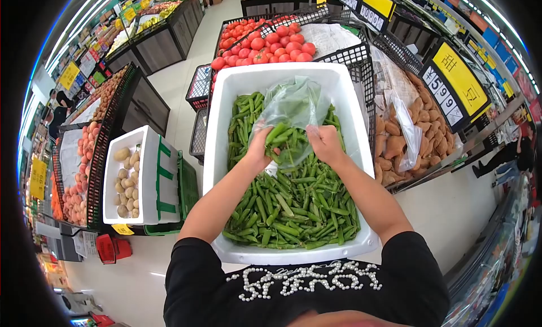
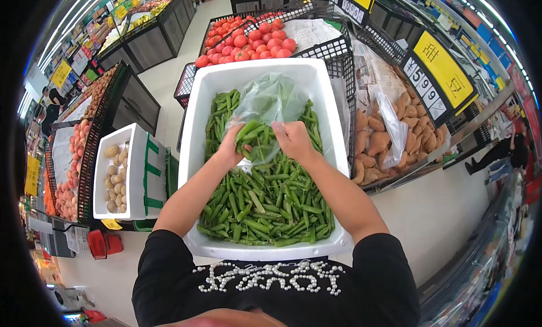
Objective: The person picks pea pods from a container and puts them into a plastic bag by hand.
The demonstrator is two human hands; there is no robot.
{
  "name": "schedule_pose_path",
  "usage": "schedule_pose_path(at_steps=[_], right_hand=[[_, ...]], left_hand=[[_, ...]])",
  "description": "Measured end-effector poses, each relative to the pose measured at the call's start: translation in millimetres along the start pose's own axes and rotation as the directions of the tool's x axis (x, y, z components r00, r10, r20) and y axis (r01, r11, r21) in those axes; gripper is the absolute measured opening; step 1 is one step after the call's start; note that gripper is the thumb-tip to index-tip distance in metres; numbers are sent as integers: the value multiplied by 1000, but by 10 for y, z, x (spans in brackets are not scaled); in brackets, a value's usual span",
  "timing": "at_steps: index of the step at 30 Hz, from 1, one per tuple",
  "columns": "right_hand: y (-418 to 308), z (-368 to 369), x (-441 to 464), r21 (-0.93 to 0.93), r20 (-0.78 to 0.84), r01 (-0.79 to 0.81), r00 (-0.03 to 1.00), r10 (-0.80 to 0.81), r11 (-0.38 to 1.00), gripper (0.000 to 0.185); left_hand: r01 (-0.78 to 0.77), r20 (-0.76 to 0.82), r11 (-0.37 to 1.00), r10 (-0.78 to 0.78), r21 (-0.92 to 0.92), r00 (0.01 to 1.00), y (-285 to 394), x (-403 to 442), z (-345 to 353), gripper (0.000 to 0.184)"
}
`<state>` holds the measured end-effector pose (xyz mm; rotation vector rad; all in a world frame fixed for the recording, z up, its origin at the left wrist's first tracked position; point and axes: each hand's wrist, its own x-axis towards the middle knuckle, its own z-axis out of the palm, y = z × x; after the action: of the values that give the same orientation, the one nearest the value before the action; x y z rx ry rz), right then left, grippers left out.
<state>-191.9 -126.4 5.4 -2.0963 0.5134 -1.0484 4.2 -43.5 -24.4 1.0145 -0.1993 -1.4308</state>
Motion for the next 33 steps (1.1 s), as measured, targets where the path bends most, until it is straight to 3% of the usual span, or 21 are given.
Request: schedule_pose_path(at_steps=[4,7,8,11,13,15,18,21,22,25,26,29,33], right_hand=[[46,-5,-62,106,-78,-59,995,68,993,45],[42,-65,-40,156,-132,-80,986,101,984,47],[77,-69,-57,123,-135,-67,987,83,990,47],[189,-55,-62,70,-134,-5,991,14,998,46],[154,-73,-104,22,-117,-5,993,8,1000,43],[121,-89,-130,13,-107,-25,994,26,1000,43],[26,-69,-148,48,-160,-14,987,22,999,45],[111,-56,-120,87,-206,22,978,-3,996,48],[138,-72,-128,95,-225,18,974,4,995,50],[111,-130,-143,183,-268,-29,960,78,983,54],[90,-135,-130,224,-273,-44,956,106,974,55],[84,-108,-134,243,-274,-38,956,106,969,57],[58,-83,-119,268,-259,-37,959,110,963,58]], left_hand=[[-133,58,989,129,68,990,37,122,-116,42],[-160,195,920,94,359,976,-28,-78,140,39],[-210,295,862,73,462,953,-104,-68,184,39],[-334,291,582,170,741,941,-124,-62,626,44],[-518,376,281,432,808,820,-113,269,709,52],[-635,416,247,576,732,704,-52,721,706,62],[-744,383,-38,874,667,298,185,1254,688,70],[-383,534,-377,657,844,532,487,1259,566,74],[-372,480,-305,606,877,634,612,1038,532,65],[-360,506,-480,217,800,835,883,231,673,59],[-323,596,-669,224,670,771,829,443,452,56],[-274,703,-768,301,580,644,560,131,173,57],[-205,749,-734,563,648,350,231,-306,248,46]])
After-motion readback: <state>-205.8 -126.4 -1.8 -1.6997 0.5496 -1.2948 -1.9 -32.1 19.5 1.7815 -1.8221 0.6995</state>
